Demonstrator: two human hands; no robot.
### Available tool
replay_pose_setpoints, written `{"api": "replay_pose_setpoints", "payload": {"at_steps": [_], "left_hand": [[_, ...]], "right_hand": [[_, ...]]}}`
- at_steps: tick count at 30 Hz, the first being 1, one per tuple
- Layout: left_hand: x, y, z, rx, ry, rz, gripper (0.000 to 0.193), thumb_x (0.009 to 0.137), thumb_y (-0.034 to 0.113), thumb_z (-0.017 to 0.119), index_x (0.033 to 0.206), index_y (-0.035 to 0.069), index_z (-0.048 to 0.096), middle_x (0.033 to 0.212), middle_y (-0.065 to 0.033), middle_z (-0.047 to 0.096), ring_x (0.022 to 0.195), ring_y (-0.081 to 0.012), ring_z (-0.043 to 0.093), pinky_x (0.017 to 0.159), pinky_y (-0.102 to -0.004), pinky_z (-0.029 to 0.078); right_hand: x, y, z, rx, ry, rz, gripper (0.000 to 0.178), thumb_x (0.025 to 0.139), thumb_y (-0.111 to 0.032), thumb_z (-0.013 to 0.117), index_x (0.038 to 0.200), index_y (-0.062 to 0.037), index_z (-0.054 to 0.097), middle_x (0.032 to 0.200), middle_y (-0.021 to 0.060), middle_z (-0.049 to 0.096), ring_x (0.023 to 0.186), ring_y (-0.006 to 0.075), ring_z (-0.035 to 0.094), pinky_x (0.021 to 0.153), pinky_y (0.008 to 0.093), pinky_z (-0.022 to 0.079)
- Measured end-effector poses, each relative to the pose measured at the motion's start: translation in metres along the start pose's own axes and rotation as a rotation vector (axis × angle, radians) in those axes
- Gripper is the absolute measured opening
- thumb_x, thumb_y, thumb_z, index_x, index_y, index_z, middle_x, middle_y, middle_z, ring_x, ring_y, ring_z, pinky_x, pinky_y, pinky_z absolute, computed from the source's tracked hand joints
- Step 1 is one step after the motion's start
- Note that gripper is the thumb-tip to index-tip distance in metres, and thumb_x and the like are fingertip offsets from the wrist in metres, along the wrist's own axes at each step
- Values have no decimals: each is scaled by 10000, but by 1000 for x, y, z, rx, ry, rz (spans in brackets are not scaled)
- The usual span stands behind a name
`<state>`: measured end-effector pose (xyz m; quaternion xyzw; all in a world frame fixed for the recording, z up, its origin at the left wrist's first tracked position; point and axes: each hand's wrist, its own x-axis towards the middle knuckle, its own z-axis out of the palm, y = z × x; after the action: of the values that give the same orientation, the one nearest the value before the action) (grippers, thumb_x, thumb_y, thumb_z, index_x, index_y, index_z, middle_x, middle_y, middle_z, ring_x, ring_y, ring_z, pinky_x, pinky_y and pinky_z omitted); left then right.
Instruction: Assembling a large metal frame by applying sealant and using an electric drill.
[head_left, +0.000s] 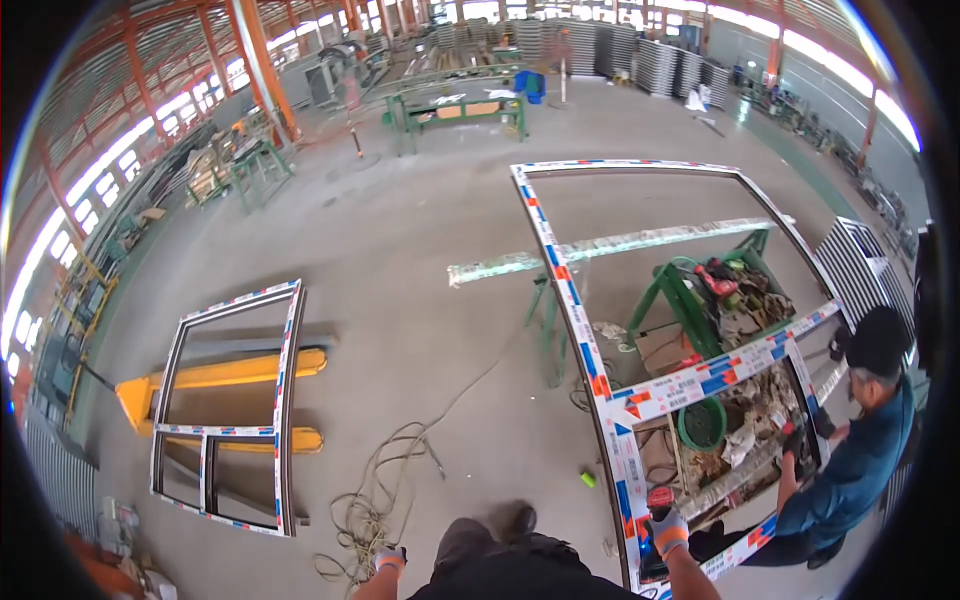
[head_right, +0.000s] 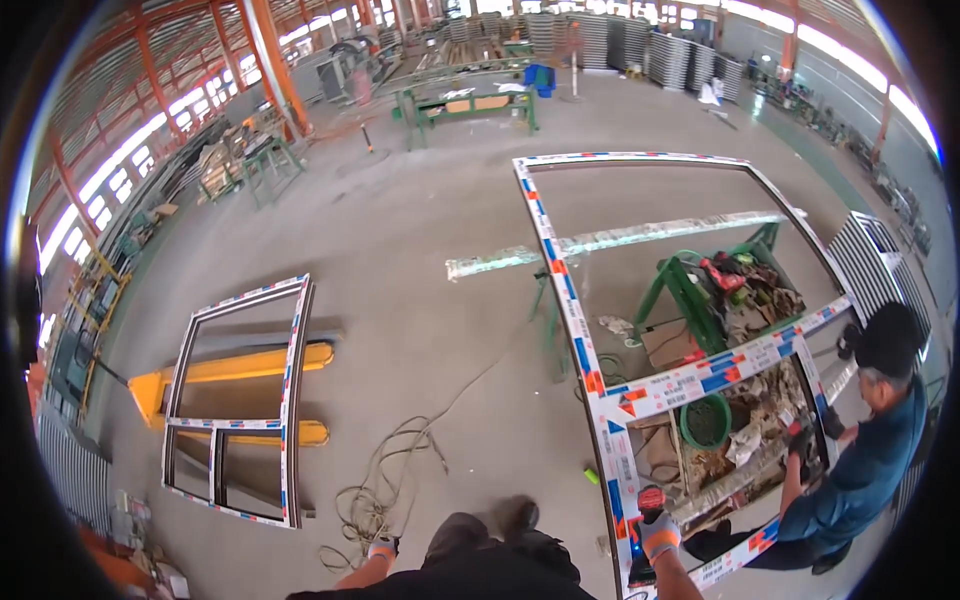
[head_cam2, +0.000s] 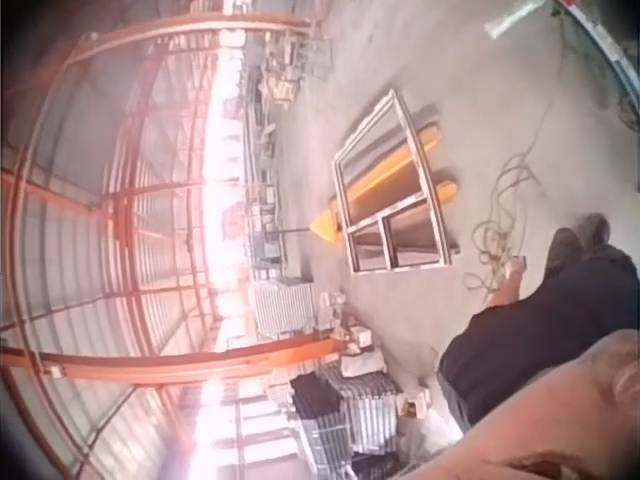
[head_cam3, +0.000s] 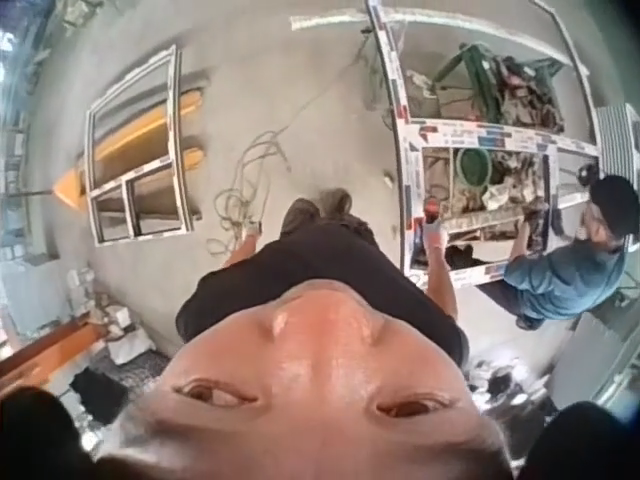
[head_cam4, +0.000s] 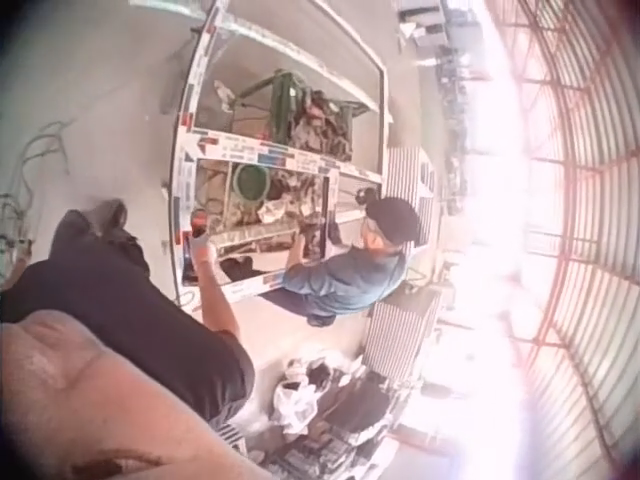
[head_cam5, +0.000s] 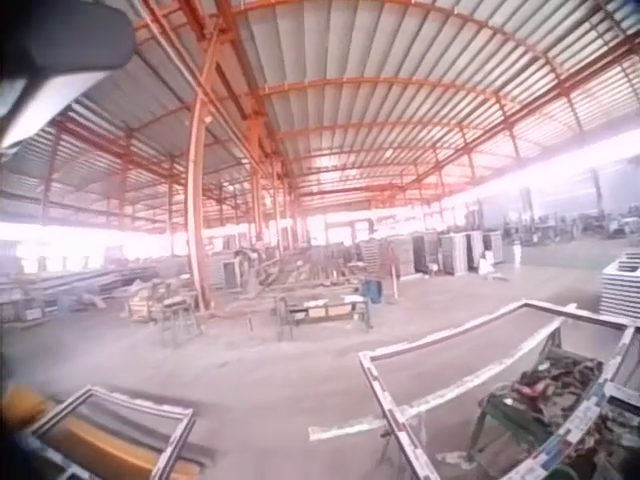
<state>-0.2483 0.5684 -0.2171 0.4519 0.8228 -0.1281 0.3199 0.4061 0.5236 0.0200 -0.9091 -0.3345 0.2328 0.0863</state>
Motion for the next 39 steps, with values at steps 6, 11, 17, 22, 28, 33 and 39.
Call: {"api": "replay_pose_setpoints", "payload": {"at_steps": [6, 11, 17, 22, 28, 33, 39], "left_hand": [[41, 80, -64, 123, -130, 37, 503, 893, 425, 436, 1177, 61, 635, 1255, -179, 603, 1147, -358, 588, 957, -445, 466], [167, 211, -118, 297, -100, 415, 475, 910, 393, 403, 1222, 99, 607, 1341, -172, 536, 1197, -356, 547, 988, -461, 448], [168, 466, -229, 47, 27, 811, 457, 894, 367, 474, 1289, 146, 535, 1190, -205, 619, 1066, -406, 598, 930, -486, 476], [76, 651, -253, -115, 218, 1404, 448, 895, 344, 513, 1239, 58, 533, 1146, -197, 632, 1033, -378, 607, 902, -462, 486], [-4, 757, -181, -41, 160, 1685, 439, 847, 289, 595, 1173, -1, 550, 1064, -173, 634, 993, -351, 607, 896, -448, 460], [-23, 785, -117, 136, 214, 1711, 408, 849, 269, 573, 1174, 21, 567, 1042, -169, 640, 977, -330, 615, 897, -440, 450], [-12, 790, -97, 319, 246, 1704, 361, 869, 284, 524, 1140, 61, 609, 996, -158, 683, 931, -310, 649, 849, -445, 460]], "right_hand": [[18, 11, 33, 17, 100, 72, 413, 632, -345, 807, 880, -44, 672, 865, 191, 687, 870, 361, 660, 745, 448, 512], [-40, -74, -4, -98, 24, 219, 492, 768, -440, 656, 1025, -21, 665, 888, 226, 687, 863, 397, 669, 714, 453, 528], [-10, -121, 23, -73, 110, 226, 391, 775, -405, 625, 950, -62, 696, 849, 203, 700, 808, 391, 681, 675, 468, 524], [-12, -126, 53, -94, 210, 378, 365, 781, -380, 609, 940, -61, 692, 831, 208, 697, 780, 398, 681, 667, 483, 530], [-8, -128, 58, -120, 300, 404, 354, 778, -379, 603, 890, -49, 664, 806, 214, 688, 736, 412, 674, 650, 503, 538], [-13, -133, 44, -53, 309, 441, 323, 731, -374, 655, 855, -76, 655, 754, 181, 680, 684, 392, 661, 618, 496, 530], [-10, -96, 51, -89, 304, 220, 258, 769, -319, 636, 869, -81, 651, 696, 129, 633, 590, 338, 616, 557, 457, 502]]}}
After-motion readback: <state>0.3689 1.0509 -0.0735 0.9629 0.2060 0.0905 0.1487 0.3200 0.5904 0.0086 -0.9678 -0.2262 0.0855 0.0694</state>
